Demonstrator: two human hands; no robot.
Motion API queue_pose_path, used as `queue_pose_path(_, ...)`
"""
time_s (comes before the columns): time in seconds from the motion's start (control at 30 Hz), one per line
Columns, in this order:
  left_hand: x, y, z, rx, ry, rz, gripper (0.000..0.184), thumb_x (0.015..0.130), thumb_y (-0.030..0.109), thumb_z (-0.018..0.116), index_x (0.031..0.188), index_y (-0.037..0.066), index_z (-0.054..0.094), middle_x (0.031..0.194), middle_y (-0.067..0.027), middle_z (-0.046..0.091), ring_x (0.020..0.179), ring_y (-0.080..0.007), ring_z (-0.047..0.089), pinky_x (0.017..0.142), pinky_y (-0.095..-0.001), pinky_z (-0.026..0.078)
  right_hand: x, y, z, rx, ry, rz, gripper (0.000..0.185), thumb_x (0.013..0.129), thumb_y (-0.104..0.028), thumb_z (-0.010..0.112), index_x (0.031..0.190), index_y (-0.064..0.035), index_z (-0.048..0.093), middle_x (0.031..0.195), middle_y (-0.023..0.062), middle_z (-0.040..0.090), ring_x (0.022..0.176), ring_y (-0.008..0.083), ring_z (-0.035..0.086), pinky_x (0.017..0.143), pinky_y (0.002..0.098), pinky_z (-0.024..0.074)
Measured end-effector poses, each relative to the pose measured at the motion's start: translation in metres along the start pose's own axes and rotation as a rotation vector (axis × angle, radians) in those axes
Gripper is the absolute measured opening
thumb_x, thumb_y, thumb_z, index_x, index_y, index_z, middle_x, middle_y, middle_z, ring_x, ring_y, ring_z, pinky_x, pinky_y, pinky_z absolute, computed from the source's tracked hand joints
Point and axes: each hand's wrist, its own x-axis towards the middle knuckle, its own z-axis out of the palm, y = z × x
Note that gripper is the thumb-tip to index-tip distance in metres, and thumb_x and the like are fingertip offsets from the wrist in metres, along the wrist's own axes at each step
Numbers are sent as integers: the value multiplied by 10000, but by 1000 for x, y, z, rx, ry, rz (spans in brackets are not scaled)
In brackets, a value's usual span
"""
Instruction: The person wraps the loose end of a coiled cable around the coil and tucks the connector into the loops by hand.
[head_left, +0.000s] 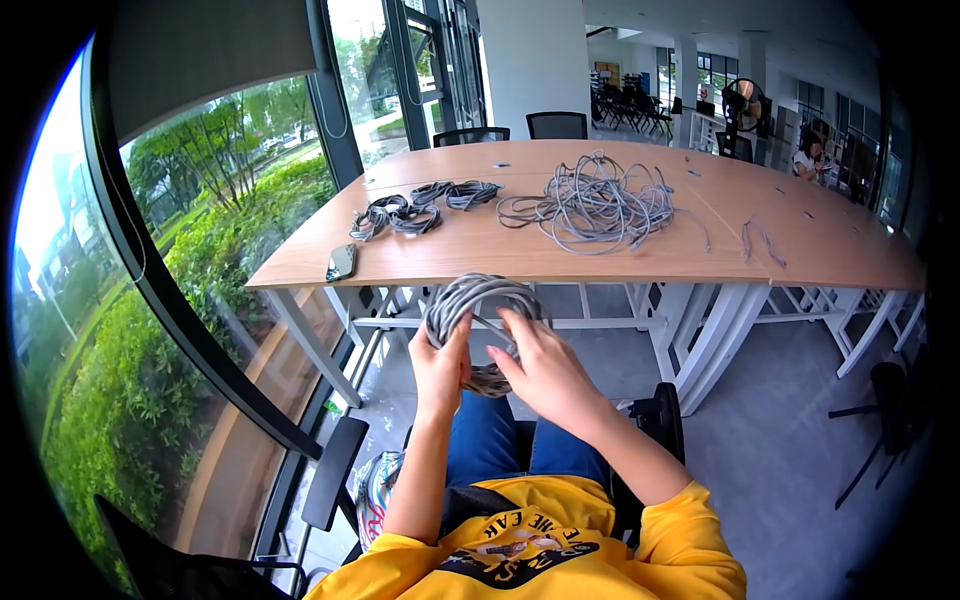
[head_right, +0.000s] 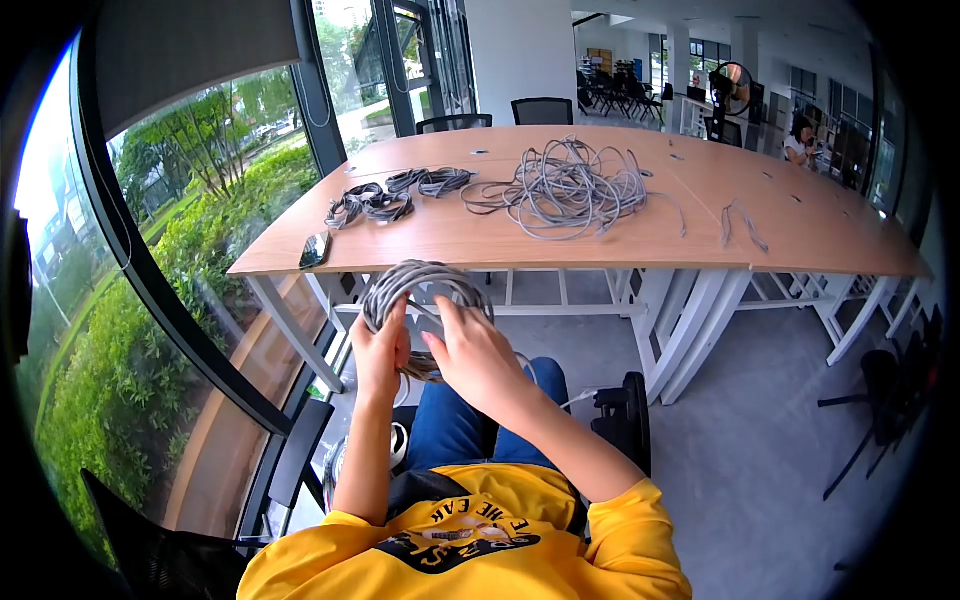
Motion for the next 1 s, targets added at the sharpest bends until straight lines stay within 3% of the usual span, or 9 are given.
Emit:
queue_pose_path(0.17,-5,13,0,16,-44,-12,132,797,97,621,868,11,551,509,25,469,338,-25,336,307,-185,215,3,7,-4,476,-180,350,142,849,-119,518,896,12,542,687,192,567,591,314,562,539,335,423)
queue_pose_path(0.33,-5,21,1,-108,-111,-30,314,735,-11,587,1036,18,502,595,9,506,357,-20,339,310,-177,215,8,8,-25,272,-250,246,163,849,-148,540,843,12,573,593,153,547,493,212,532,490,301,398)
queue_pose_path(0.5,5,18,-11,-27,-40,-90,351,706,-41,545,1051,18,528,620,9,511,395,-17,349,347,-177,233,17,13,-49,436,-207,247,204,806,-161,594,699,13,589,564,161,551,461,281,526,439,316,388)
queue_pose_path(0.53,8,9,-8,162,-1,6,342,711,-35,541,1051,0,539,728,-23,566,533,-46,470,468,-178,360,18,2,-53,312,-225,145,204,804,-164,597,698,10,586,559,151,551,454,267,521,439,311,389)
queue_pose_path(0.6,10,-6,-7,240,-41,81,336,716,-28,539,1051,-15,544,852,-52,588,761,-97,527,707,-213,416,20,-7,-55,202,-194,5,206,801,-176,605,694,-2,575,536,129,534,442,239,511,437,306,386)
queue_pose_path(0.67,9,-7,-7,246,-71,41,338,716,-29,537,1054,-12,542,867,-58,588,801,-109,528,756,-226,415,27,-11,-61,168,-174,46,204,802,-178,604,701,-5,569,531,124,530,443,240,510,435,313,380)
queue_pose_path(0.83,-5,27,-1,441,-352,-30,296,734,4,570,1029,11,549,801,-19,578,702,-62,488,637,-196,403,39,11,-54,284,-16,177,245,862,-211,548,756,10,531,572,85,496,493,132,464,465,285,356)
queue_pose_path(0.87,-10,36,-1,359,-376,-172,295,729,-1,589,1022,12,555,766,8,565,593,-26,427,510,-170,340,39,14,-51,269,-13,191,290,888,-252,512,779,16,514,615,77,482,551,101,438,503,254,365)
queue_pose_path(1.0,-20,41,3,105,-475,-137,322,709,-61,576,1025,3,560,723,20,555,498,-4,372,426,-165,275,33,33,-31,681,-211,348,357,926,-320,419,800,0,513,650,23,539,574,58,517,530,200,441)
